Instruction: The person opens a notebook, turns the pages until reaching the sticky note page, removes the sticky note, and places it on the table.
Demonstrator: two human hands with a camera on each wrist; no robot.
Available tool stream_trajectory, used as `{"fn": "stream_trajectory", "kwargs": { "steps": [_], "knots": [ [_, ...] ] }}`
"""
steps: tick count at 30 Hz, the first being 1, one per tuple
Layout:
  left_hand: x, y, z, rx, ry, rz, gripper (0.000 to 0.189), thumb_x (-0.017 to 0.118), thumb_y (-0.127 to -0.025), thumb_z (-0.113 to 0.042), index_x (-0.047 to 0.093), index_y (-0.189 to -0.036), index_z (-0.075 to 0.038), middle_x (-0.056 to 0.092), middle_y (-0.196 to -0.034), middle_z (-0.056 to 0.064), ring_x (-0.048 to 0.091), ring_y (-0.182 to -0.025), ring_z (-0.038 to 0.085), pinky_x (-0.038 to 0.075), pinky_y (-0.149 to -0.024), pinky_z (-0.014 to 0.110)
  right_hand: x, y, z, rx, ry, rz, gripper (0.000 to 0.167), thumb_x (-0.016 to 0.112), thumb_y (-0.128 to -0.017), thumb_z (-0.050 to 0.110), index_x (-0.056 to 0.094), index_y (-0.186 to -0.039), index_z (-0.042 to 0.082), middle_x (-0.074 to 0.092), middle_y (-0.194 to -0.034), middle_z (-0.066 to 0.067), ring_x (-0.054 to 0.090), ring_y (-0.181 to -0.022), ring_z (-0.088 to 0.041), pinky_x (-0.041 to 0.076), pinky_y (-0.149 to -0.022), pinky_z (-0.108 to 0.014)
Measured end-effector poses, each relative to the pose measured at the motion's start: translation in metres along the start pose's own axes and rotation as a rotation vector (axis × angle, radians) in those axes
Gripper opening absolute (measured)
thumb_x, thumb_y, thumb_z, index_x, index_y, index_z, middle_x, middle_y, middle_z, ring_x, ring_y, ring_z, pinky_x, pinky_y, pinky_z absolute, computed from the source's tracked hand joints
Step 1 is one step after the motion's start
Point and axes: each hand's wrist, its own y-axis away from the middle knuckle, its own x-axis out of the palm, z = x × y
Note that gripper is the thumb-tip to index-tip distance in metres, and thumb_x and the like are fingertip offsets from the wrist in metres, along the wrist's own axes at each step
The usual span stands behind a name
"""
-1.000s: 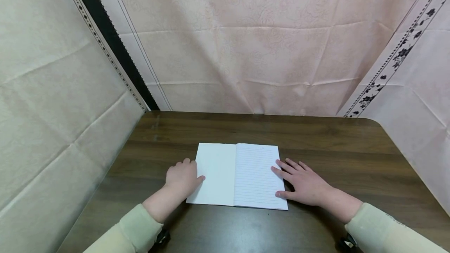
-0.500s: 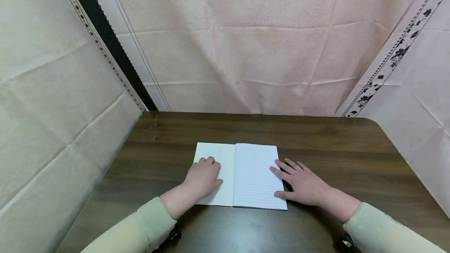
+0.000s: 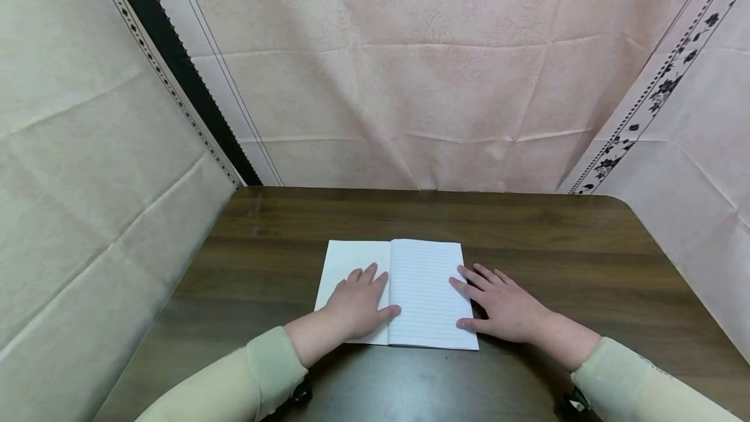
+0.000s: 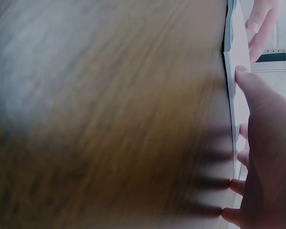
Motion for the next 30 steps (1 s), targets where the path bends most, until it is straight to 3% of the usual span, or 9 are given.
{"fn": "stream_trajectory", "kwargs": {
  "steps": [5, 15, 30],
  "knots": [
    [0.0011, 0.0021, -0.0038, -0.007, 0.032, 0.022, 0.079, 0.052, -0.093, -0.064, 0.040, -0.152, -0.012, 0.029, -0.160, 0.013, 0.028, -0.145, 0.036, 0.029, -0.109, 0.060, 0.0003, 0.0009, -0.0007, -0.006, -0.011, -0.005, 0.084, 0.043, -0.090, 0.075, 0.032, -0.156, 0.026, 0.024, -0.163, -0.006, 0.019, -0.149, -0.038, 0.022, -0.113, -0.062],
    [0.0043, 0.0012, -0.0034, -0.008, 0.004, 0.033, 0.084, 0.049, -0.092, -0.067, 0.036, -0.154, -0.013, 0.027, -0.161, 0.012, 0.023, -0.148, 0.033, 0.023, -0.113, 0.059, -0.0004, 0.0020, -0.0004, -0.011, -0.026, 0.020, 0.095, 0.048, -0.081, 0.082, 0.027, -0.158, 0.029, 0.019, -0.165, -0.002, 0.014, -0.150, -0.037, 0.016, -0.113, -0.064],
    [0.0087, -0.0019, -0.0032, -0.022, 0.012, 0.047, 0.086, 0.048, -0.092, -0.069, 0.033, -0.156, -0.014, 0.024, -0.162, 0.012, 0.020, -0.149, 0.032, 0.021, -0.113, 0.061, 0.0039, 0.0016, -0.0060, -0.016, -0.042, 0.008, 0.106, 0.051, -0.076, 0.086, 0.026, -0.158, 0.023, 0.019, -0.165, -0.001, 0.014, -0.150, -0.035, 0.014, -0.115, -0.061]
  ]
}}
